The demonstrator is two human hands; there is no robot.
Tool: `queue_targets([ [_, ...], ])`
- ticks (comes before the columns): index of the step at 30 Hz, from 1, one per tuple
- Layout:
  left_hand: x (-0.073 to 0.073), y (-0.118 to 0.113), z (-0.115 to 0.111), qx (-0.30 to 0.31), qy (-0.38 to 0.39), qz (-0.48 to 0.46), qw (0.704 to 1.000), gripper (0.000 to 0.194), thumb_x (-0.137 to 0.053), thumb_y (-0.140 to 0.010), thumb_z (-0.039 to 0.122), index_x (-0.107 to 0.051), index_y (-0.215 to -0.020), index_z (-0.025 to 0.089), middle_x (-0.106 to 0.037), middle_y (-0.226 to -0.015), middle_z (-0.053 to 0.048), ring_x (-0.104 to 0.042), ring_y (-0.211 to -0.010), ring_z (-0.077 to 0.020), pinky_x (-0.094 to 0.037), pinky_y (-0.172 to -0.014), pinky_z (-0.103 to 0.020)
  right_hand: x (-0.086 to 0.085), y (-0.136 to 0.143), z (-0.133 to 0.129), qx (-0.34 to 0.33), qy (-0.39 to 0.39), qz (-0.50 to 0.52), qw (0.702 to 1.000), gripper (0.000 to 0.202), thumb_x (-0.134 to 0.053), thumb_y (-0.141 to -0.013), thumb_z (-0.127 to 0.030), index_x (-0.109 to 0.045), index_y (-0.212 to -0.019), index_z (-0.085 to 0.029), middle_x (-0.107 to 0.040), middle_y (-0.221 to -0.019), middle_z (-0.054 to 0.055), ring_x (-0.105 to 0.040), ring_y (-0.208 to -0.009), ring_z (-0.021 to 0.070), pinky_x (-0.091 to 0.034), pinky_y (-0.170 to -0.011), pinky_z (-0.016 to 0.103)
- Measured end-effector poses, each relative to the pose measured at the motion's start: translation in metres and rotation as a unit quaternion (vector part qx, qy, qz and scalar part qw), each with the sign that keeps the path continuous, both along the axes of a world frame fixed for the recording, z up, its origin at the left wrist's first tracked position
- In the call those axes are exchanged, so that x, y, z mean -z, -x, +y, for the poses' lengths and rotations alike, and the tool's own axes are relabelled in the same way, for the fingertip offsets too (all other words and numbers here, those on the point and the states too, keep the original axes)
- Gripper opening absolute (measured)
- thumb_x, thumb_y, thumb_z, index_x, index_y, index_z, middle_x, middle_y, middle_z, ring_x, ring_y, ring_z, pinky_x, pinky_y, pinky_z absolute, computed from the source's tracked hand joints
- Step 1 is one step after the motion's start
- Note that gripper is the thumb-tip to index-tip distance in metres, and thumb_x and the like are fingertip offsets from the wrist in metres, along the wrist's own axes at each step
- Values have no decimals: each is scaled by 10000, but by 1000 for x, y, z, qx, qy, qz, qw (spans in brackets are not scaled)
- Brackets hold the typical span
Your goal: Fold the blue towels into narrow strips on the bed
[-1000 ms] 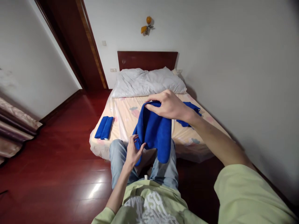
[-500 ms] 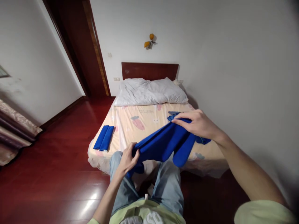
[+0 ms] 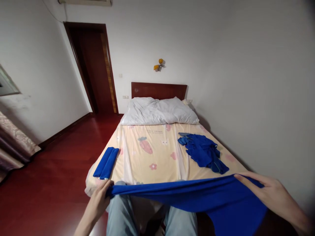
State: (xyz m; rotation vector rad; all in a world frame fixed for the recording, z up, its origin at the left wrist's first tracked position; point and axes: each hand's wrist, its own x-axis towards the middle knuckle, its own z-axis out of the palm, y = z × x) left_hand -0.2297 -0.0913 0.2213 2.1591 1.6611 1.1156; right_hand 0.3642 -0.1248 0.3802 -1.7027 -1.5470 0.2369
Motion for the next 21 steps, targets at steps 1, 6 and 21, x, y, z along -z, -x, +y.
queue_targets([
  [1,-7,11,0,-5,-2,-2,1000,422,-478,-653,131,-692,-989,269,-749,-999,-53,-738,-906,-251,-601,-768,-324,5,-10,2,-1,23,16,1000,108,-724,-627,-648,-769,-715,-607,-808,-867,116,-758,-910,469,-578,-729,541],
  [6,-69,41,21,43,58,1,997,180,-452,-748,206,-630,-752,233,-653,-720,-2,-612,-627,-166,-506,-609,-235,13,-24,21,-1,63,71,995,144,-769,-581,-569,-781,-724,-581,-811,-952,120,-731,-1051,497,-561,-839,582],
  [21,-57,-285,34,439,108,-186,872,447,-653,-974,436,-594,-1346,196,-696,-1224,-124,-684,-1113,-222,-561,-975,-344,-2,80,-2,-218,31,-138,966,260,-655,-964,-449,-868,-920,-306,-835,-916,8,-812,-865,256,-673,-824,312],
])
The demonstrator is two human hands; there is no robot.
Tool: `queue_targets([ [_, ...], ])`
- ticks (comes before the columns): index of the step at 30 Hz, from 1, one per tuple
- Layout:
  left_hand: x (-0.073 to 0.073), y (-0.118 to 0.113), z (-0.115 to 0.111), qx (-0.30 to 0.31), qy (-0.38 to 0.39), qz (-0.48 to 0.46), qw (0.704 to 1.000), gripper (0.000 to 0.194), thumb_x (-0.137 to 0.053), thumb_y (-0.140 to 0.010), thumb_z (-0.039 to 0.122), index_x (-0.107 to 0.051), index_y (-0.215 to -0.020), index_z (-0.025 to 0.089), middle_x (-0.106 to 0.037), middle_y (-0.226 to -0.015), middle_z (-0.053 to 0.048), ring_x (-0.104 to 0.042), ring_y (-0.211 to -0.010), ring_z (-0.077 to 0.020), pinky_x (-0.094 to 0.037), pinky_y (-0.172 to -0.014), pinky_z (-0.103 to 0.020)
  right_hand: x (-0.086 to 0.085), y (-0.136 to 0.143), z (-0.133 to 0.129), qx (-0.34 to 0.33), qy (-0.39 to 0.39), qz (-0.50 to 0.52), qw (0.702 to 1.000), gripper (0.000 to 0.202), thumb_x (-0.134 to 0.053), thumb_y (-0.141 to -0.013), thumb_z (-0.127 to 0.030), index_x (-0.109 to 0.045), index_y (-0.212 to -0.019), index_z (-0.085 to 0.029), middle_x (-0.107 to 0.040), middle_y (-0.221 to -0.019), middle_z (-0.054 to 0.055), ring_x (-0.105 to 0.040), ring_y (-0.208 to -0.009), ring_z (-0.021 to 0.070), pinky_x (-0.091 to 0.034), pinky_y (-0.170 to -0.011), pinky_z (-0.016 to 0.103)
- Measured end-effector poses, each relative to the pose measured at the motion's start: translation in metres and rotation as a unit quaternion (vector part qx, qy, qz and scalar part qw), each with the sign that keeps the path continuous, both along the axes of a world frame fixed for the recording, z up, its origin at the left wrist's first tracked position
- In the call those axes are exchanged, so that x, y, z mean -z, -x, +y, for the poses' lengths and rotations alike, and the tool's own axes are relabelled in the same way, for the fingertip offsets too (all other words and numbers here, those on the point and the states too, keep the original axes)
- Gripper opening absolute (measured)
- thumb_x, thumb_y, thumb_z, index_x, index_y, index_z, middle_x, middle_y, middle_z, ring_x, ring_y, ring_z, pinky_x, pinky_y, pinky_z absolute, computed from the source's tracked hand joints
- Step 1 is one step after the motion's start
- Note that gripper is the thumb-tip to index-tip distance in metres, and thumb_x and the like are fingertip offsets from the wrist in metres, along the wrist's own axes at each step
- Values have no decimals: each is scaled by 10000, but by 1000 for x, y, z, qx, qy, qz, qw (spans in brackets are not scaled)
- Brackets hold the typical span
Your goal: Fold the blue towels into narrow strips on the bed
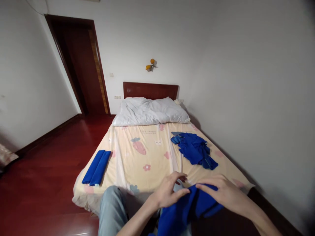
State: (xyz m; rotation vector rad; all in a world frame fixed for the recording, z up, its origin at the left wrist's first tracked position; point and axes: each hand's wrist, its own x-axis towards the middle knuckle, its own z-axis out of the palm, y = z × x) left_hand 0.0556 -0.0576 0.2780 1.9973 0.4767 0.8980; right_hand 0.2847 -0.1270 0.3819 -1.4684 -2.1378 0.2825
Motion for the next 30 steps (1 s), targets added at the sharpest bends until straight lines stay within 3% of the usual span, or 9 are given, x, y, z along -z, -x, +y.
queue_targets([
  [3,-18,-6,-4,45,-6,3,999,213,-603,-978,342,-695,-1089,184,-729,-988,-69,-691,-856,-161,-556,-828,-268,4,1,-13,7,-29,-23,999,255,-667,-969,-479,-869,-949,-324,-834,-915,-4,-812,-848,236,-671,-801,279],
  [7,-5,3,-9,-29,-26,2,999,157,-638,-832,188,-683,-982,182,-702,-935,-64,-661,-825,-163,-533,-785,-256,11,7,-12,18,-68,-9,997,323,-678,-942,-573,-873,-910,-318,-831,-868,9,-810,-802,232,-676,-757,260],
  [9,10,10,-10,-49,-20,5,999,174,-651,-798,176,-668,-971,185,-689,-934,-63,-650,-827,-166,-527,-780,-256,10,14,-8,9,-59,7,998,360,-671,-940,-591,-875,-892,-298,-829,-847,28,-808,-787,232,-674,-746,253],
  [14,65,45,-8,8,-5,77,997,147,-672,-898,337,-646,-934,197,-675,-925,-56,-623,-830,-172,-501,-798,-276,-2,14,0,30,-74,49,996,474,-671,-886,-703,-868,-794,-282,-819,-799,57,-796,-731,229,-674,-754,263],
  [19,130,110,4,-43,61,146,987,511,-500,-988,664,-659,-872,193,-713,-917,-94,-663,-868,-220,-511,-832,-332,-5,-31,5,114,-61,87,988,439,-766,-771,-712,-867,-775,-285,-825,-823,60,-803,-739,256,-682,-740,274],
  [22,149,153,13,-108,76,157,979,542,-471,-970,721,-697,-902,233,-740,-919,-106,-700,-881,-267,-535,-836,-390,-5,-60,5,180,-43,123,975,402,-780,-736,-672,-870,-768,-282,-826,-825,58,-805,-760,281,-680,-761,281],
  [26,147,202,24,-193,62,172,964,534,-452,-983,699,-709,-871,244,-741,-850,-86,-709,-804,-261,-549,-768,-371,0,-91,5,227,-13,132,965,356,-770,-702,-624,-866,-754,-286,-819,-790,48,-802,-760,301,-674,-750,295],
  [30,123,239,34,-274,17,168,947,469,-490,-1008,596,-703,-853,207,-732,-796,-49,-699,-737,-200,-532,-699,-285,14,-111,10,248,-18,46,967,285,-741,-753,-575,-858,-814,-323,-833,-898,13,-804,-874,307,-655,-864,320],
])
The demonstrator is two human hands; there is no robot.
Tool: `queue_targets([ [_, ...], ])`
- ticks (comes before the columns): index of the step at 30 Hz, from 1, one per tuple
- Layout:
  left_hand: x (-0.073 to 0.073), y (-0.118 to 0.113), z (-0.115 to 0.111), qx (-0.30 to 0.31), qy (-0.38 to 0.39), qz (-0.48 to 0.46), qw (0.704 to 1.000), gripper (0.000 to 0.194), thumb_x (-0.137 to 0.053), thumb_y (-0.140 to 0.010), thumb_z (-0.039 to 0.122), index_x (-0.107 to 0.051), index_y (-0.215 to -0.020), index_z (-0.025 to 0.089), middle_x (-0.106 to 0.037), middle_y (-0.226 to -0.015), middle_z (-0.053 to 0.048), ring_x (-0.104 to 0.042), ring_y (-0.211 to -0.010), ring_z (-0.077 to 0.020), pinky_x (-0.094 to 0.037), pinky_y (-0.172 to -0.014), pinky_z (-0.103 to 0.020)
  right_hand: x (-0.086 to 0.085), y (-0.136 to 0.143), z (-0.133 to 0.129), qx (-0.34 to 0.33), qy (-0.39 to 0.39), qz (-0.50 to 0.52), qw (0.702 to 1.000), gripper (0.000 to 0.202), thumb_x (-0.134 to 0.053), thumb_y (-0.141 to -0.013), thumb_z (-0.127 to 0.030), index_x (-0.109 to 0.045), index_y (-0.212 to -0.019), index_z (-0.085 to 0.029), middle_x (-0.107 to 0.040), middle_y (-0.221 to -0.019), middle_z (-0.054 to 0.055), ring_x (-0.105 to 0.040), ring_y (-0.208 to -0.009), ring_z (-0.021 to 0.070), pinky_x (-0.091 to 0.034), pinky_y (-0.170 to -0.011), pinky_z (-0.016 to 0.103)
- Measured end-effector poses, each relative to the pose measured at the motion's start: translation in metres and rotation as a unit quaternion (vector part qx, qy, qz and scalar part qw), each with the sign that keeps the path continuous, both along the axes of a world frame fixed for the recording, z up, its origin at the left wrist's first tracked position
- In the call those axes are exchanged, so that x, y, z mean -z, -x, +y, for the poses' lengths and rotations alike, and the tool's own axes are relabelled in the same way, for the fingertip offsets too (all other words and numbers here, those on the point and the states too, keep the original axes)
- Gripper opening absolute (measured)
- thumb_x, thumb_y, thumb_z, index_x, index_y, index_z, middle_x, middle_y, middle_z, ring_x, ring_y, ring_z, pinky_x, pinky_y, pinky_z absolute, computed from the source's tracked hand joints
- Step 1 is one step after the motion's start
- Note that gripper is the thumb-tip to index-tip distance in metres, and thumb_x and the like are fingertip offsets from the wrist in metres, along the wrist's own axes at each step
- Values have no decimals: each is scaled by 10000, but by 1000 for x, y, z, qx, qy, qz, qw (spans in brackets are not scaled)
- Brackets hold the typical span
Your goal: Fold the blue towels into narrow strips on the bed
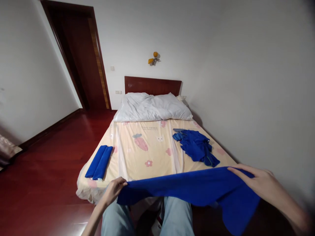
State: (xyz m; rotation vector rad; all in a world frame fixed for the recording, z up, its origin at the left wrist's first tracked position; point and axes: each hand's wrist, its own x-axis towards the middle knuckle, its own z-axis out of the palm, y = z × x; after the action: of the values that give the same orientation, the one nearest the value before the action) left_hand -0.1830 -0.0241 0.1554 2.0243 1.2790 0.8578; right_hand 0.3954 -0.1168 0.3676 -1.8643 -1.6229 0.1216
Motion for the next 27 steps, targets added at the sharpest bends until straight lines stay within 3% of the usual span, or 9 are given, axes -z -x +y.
queue_targets([
  [5,-57,38,20,-77,-161,7,984,353,-549,-1006,481,-738,-896,204,-744,-846,-49,-717,-766,-182,-549,-710,-252,20,-7,13,-77,25,-48,996,354,-727,-825,-622,-828,-800,-284,-827,-938,27,-789,-891,280,-631,-908,326],
  [9,-106,65,30,-73,-262,67,960,271,-513,-1032,314,-766,-1057,220,-763,-1025,-70,-717,-934,-185,-557,-839,-254,36,-13,25,-106,17,-74,992,481,-635,-880,-702,-826,-875,-261,-820,-999,60,-780,-946,289,-630,-855,350],
  [14,-149,83,17,-64,-325,96,939,314,-472,-1021,221,-745,-1167,276,-734,-1143,-60,-687,-1037,-211,-571,-933,-323,46,-15,35,-157,-19,-96,983,408,-577,-975,-582,-812,-981,-250,-795,-1032,68,-768,-971,242,-620,-865,310],
  [17,-161,87,2,-109,-314,103,938,380,-468,-1023,242,-666,-1303,404,-644,-1348,-1,-674,-1155,-225,-571,-1025,-374,47,-10,38,-192,-34,-95,976,370,-563,-993,-529,-799,-963,-245,-778,-1015,60,-761,-939,216,-616,-861,306],
  [20,-164,89,-7,-141,-308,121,933,396,-468,-1025,259,-635,-1314,472,-531,-1503,48,-662,-1173,-231,-585,-1029,-406,48,-5,39,-196,-51,-89,975,353,-544,-1000,-493,-793,-962,-245,-773,-1019,56,-760,-928,210,-613,-852,315],
  [24,-162,90,-10,-152,-328,164,918,442,-481,-1018,256,-603,-1368,497,-529,-1514,24,-587,-1265,-288,-604,-1001,-458,50,-3,40,-160,-80,-76,981,323,-531,-1010,-432,-799,-1020,-252,-790,-1069,50,-762,-1007,225,-602,-948,343],
  [27,-160,91,-11,-172,-358,184,899,611,-495,-1005,203,-477,-1482,585,-415,-1620,40,-554,-1326,-302,-593,-1039,-487,52,-6,42,-134,-89,-81,984,311,-553,-995,-436,-803,-1042,-258,-803,-1077,42,-764,-1030,245,-595,-992,375],
])
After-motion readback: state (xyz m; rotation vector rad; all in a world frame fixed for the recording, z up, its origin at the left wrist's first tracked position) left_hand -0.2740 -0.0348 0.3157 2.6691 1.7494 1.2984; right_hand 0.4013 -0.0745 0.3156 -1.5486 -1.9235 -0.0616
